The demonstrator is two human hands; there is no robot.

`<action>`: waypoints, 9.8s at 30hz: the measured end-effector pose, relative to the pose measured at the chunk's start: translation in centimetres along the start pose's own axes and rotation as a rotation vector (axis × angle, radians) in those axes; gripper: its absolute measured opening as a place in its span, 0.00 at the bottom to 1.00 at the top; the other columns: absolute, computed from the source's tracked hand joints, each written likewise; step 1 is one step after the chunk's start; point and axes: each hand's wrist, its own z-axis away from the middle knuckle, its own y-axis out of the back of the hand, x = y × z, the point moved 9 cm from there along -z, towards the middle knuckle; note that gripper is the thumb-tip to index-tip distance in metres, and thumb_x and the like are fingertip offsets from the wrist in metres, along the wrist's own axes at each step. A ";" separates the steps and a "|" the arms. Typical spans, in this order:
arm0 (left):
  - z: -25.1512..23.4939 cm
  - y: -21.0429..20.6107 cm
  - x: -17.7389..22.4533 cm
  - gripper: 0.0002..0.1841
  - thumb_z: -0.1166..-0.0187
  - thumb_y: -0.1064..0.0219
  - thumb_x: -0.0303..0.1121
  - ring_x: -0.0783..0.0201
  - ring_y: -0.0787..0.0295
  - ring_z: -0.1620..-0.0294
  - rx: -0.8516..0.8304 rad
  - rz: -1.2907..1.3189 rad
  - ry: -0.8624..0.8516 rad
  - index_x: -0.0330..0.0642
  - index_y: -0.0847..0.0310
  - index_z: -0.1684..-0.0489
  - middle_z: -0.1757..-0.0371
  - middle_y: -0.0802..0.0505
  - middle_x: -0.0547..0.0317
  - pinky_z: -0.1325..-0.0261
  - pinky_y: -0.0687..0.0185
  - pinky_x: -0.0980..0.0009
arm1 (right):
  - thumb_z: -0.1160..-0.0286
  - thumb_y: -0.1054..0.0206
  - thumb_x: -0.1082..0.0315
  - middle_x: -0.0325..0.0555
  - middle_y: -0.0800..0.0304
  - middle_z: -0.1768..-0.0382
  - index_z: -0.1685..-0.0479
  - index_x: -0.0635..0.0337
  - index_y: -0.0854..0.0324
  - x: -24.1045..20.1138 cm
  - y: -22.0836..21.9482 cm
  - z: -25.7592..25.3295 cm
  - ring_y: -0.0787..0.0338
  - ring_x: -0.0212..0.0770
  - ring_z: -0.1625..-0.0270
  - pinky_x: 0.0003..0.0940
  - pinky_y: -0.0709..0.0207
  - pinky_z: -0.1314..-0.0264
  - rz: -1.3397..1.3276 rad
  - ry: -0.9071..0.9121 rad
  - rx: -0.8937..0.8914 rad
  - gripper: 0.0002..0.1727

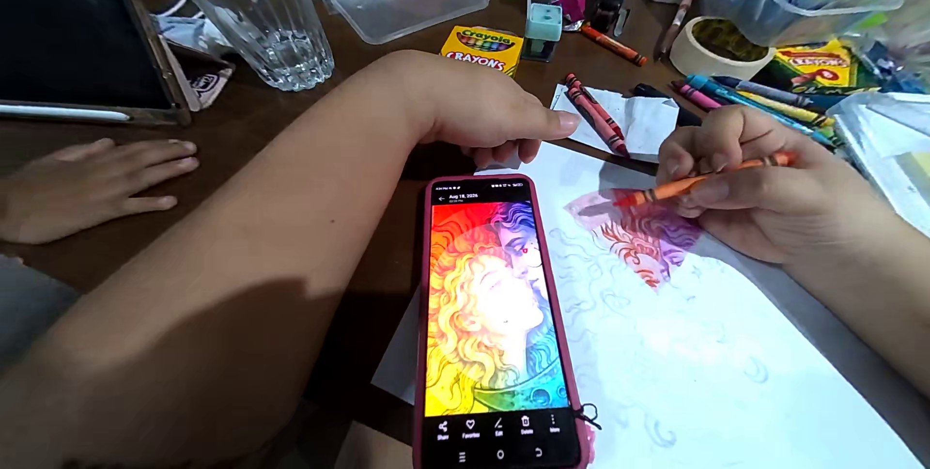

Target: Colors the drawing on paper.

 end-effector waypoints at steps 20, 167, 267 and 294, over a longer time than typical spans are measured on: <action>-0.3 -0.2 0.1 0.27 0.06 0.58 0.53 0.71 0.21 0.69 -0.020 0.001 -0.078 0.43 0.16 0.55 0.70 0.17 0.63 0.62 0.24 0.72 | 0.32 0.33 0.77 0.36 0.09 0.62 0.66 0.47 0.21 -0.4 -1.0 -0.1 0.09 0.27 0.66 0.21 0.11 0.63 0.066 0.038 -0.005 0.10; 1.8 -0.3 0.0 0.24 0.23 0.26 0.41 0.72 0.23 0.72 -0.112 -0.047 -0.115 0.35 0.23 0.35 0.70 0.15 0.60 0.70 0.30 0.77 | 0.36 0.23 0.73 0.27 0.13 0.65 0.64 0.48 0.24 -1.2 -4.3 -1.2 0.15 0.20 0.65 0.11 0.21 0.65 0.419 0.230 -0.072 0.14; 1.9 -0.1 -0.1 0.20 0.21 0.29 0.41 0.69 0.16 0.69 -0.093 -0.050 -0.062 0.38 0.22 0.37 0.67 0.12 0.58 0.65 0.22 0.75 | 0.30 0.38 0.78 0.32 0.12 0.67 0.67 0.45 0.28 0.3 -0.3 -2.1 0.12 0.25 0.71 0.19 0.14 0.68 0.019 -0.059 0.014 0.12; 1.7 -0.2 -0.4 0.18 0.20 0.30 0.40 0.72 0.19 0.74 -0.090 -0.044 -0.092 0.38 0.20 0.41 0.71 0.14 0.60 0.70 0.25 0.78 | 0.36 0.29 0.79 0.27 0.20 0.81 0.81 0.44 0.30 0.3 -1.6 -2.2 0.19 0.21 0.82 0.17 0.18 0.80 0.216 0.005 0.004 0.19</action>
